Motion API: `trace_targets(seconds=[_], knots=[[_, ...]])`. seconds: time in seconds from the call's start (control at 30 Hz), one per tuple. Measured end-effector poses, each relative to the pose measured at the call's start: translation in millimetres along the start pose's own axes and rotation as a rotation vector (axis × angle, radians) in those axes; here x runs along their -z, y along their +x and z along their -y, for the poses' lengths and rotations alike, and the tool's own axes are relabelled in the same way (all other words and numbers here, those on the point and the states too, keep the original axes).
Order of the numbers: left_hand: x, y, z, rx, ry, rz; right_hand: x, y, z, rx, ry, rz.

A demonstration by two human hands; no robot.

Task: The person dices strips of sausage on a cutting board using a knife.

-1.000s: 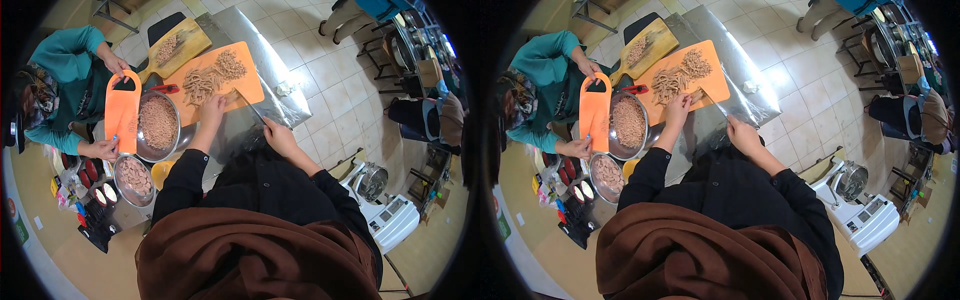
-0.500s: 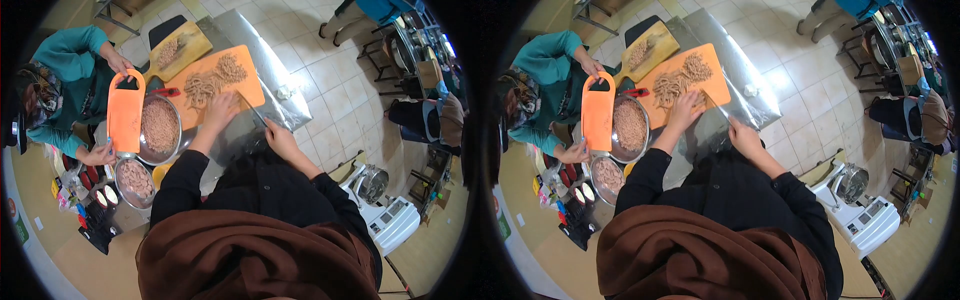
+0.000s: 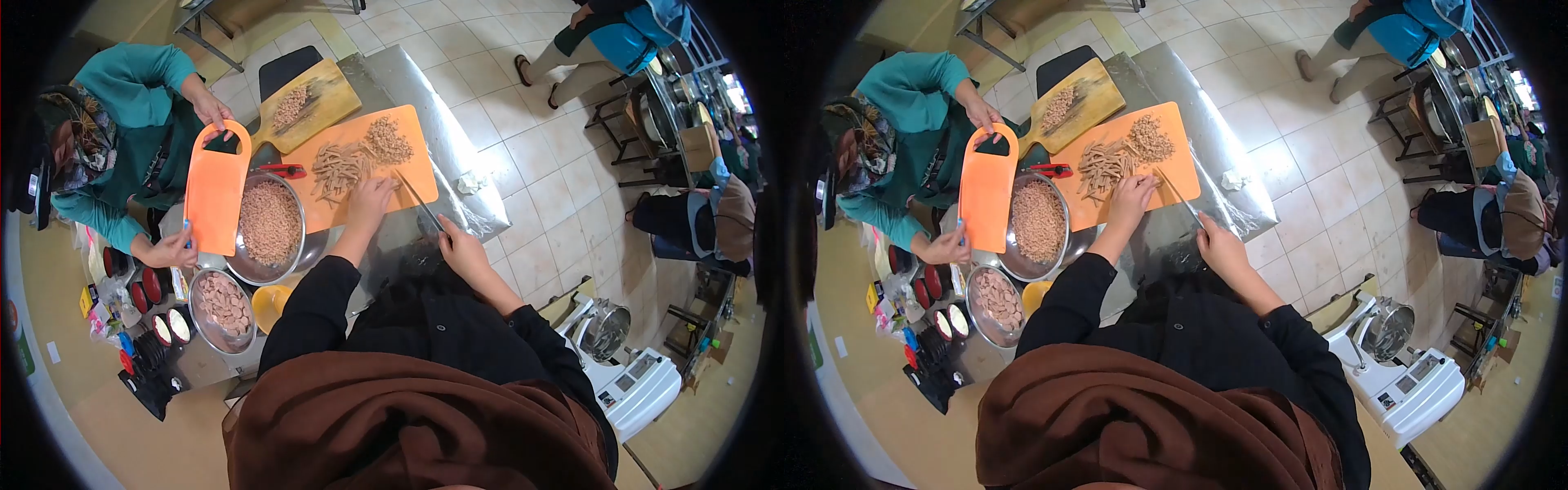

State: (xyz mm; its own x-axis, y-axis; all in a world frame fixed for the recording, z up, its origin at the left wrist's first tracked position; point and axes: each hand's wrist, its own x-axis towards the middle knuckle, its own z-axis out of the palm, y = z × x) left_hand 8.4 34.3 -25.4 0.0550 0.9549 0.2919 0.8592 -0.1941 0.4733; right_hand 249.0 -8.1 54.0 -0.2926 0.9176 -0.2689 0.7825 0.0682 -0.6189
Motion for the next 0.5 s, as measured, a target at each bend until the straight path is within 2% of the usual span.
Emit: trace_targets(seconds=[0.13, 0.3, 0.4, 0.5], knots=[[-7, -1, -10, 0.089, 0.022, -0.039, 7, 6, 6, -0.011, -0.047, 0.006], [-5, -5, -20, 0.157, -0.016, -0.089, -7, 6, -3, 0.155, -0.1, -0.061], [-4, -8, -21, 0.263, -0.112, -0.074, -8, 4, -4, 0.082, -0.116, -0.041], [-4, -10, -15, 0.145, -0.095, -0.089, -12, 2, -8, 0.099, -0.118, -0.07]])
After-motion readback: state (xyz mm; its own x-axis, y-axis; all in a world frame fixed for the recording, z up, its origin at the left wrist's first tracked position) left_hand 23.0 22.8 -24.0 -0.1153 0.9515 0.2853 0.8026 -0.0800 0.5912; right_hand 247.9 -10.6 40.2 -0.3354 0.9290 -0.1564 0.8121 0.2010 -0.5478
